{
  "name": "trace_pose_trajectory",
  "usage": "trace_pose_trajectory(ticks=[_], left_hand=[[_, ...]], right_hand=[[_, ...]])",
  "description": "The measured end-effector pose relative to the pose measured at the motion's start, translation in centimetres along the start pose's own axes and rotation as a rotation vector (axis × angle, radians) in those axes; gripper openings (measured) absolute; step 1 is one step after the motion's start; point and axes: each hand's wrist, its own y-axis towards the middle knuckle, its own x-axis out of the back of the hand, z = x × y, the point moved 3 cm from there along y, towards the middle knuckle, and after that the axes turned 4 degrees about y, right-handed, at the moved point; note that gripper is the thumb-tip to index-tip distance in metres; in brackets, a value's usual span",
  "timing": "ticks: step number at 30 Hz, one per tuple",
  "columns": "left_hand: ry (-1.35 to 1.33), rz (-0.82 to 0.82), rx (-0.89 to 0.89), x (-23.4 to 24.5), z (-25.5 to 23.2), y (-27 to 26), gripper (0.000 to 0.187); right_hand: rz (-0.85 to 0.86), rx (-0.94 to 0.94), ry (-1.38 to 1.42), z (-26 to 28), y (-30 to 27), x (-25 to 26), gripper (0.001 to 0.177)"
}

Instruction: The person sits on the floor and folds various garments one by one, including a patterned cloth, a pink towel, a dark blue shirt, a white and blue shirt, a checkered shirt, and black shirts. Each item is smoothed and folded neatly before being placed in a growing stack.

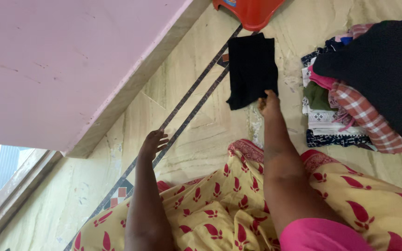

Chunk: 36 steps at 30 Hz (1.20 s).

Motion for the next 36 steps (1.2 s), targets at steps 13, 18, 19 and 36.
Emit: trace_pose_trajectory(ticks=[13,18,19,36], left_hand=[[0.290,-0.338,-0.117,1.0,3.4,2.9,0.049],[0.702,-0.276,-0.121,0.0,5.6,3.4,0.060],[0.781,-0.277,-0.169,-0.4,5.8,3.4,0.064],[0.325,-0.030,-0.299,-6.6,0.4,-1.5,0.087]], right_hand=[[0.820,-0.570,-1.266,-35.4,-18.0,-3.2,0.054],[1.068,-0.205,-1.703,-31.9,-18.6,-5.7,0.050],[0.934,0.109,-1.603,-28.9,-17.5,-7.3,0.050],[0.550,0.219,-1.796,-15.0,-3.0,-3.8,0.059]])
